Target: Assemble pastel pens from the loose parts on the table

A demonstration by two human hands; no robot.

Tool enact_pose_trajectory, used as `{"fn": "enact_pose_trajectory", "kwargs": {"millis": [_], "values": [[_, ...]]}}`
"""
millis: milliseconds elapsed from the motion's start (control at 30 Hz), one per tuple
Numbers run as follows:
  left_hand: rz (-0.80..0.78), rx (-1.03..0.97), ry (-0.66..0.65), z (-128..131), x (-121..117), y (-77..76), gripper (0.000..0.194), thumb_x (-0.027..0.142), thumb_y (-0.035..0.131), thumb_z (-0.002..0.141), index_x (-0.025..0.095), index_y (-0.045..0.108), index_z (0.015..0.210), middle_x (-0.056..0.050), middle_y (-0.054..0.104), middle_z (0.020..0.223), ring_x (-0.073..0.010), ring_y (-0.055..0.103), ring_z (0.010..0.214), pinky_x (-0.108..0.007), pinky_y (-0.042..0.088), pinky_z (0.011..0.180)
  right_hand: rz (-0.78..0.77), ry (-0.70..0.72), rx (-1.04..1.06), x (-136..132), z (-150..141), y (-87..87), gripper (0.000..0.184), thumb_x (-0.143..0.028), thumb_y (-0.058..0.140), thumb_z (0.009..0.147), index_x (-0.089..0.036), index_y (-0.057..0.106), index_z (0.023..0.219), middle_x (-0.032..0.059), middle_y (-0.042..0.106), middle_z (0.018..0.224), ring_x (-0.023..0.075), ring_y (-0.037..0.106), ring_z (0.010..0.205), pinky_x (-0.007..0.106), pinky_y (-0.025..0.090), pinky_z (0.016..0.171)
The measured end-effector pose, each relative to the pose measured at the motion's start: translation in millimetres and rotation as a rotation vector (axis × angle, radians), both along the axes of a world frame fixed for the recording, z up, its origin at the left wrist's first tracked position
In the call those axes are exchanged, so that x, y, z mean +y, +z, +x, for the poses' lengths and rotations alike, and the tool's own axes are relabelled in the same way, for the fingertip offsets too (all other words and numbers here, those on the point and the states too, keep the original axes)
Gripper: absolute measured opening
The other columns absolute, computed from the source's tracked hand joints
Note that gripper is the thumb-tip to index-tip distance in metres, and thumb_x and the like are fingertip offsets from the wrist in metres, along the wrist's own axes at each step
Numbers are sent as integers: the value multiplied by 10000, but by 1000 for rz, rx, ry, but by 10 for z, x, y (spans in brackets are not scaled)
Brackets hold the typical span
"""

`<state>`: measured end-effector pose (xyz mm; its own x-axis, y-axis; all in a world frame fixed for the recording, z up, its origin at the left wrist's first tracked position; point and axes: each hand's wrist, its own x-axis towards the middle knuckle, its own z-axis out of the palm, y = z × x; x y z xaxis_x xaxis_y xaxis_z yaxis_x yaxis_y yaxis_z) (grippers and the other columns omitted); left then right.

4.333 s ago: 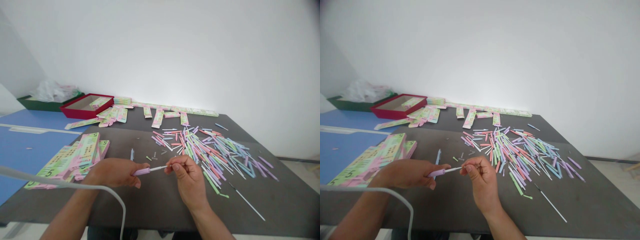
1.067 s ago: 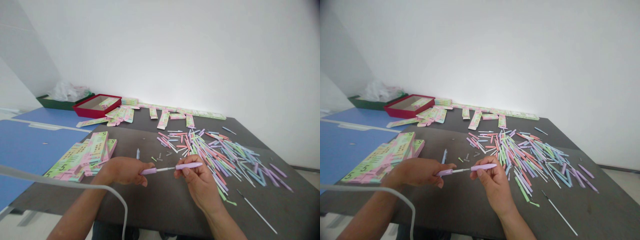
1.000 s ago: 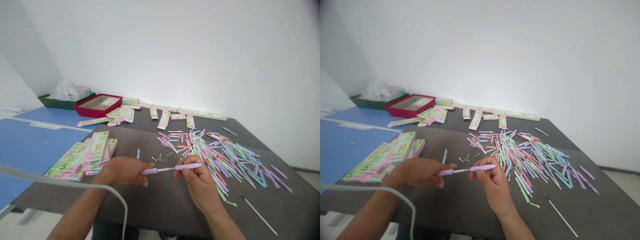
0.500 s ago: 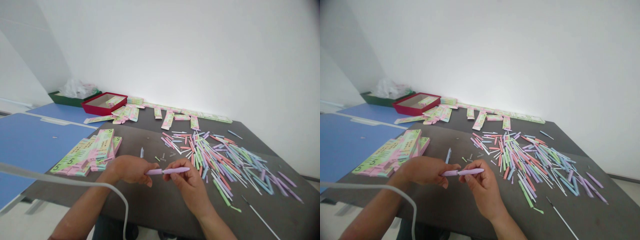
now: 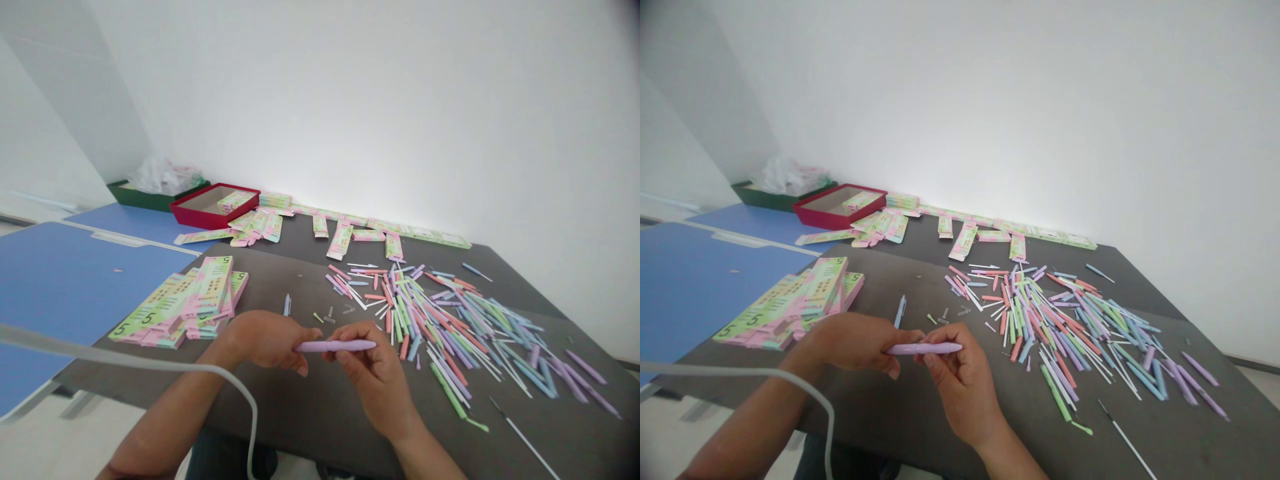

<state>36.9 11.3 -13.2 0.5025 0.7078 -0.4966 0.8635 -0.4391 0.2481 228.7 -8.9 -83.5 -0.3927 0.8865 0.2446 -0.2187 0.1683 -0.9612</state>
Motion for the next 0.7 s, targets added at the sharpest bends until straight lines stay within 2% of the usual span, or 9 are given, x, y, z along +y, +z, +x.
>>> {"fn": "enact_pose_trajectory", "kwargs": {"millis": [167,300,400,533,633,700], "values": [[19,47,7,15,-9,1,448,419,587,790,283,555,1216,-14,690,735,-228,624,647,-256,321,470,8,-37,-96,7,21,-54,94,-258,596,841,-210,536,895,16,594,857,149,590,761,262,449,641],[19,56,6,20,-11,6,516,423,596,791,279,513,1280,-21,698,747,-231,632,657,-257,319,468,-15,-76,-185,31,52,-50,109,-258,612,817,-200,546,881,-16,560,710,131,529,630,240,394,553],[11,57,10,23,-13,14,499,417,595,792,287,521,1268,-10,689,728,-217,628,638,-251,284,447,-15,-59,-217,68,78,-2,131,-297,631,804,-189,560,816,-28,535,639,126,498,588,240,369,536],[7,35,-8,24,-19,17,459,411,602,790,289,543,1229,3,675,690,-213,619,613,-253,253,428,73,9,-290,115,104,45,202,-360,617,822,-175,579,749,-16,534,636,122,474,596,244,348,545],[8,22,-3,25,-22,15,405,391,598,789,296,566,1181,14,671,676,-203,607,593,-249,256,429,21,68,-259,136,115,35,207,-376,640,808,-192,585,886,-12,552,699,128,496,635,241,367,562],[-1,19,9,27,-24,20,426,384,600,785,305,554,1202,16,674,685,-203,608,599,-248,270,438,-49,131,-193,145,143,26,402,-399,677,773,-226,523,1102,-4,569,781,141,523,674,247,398,580]]}}
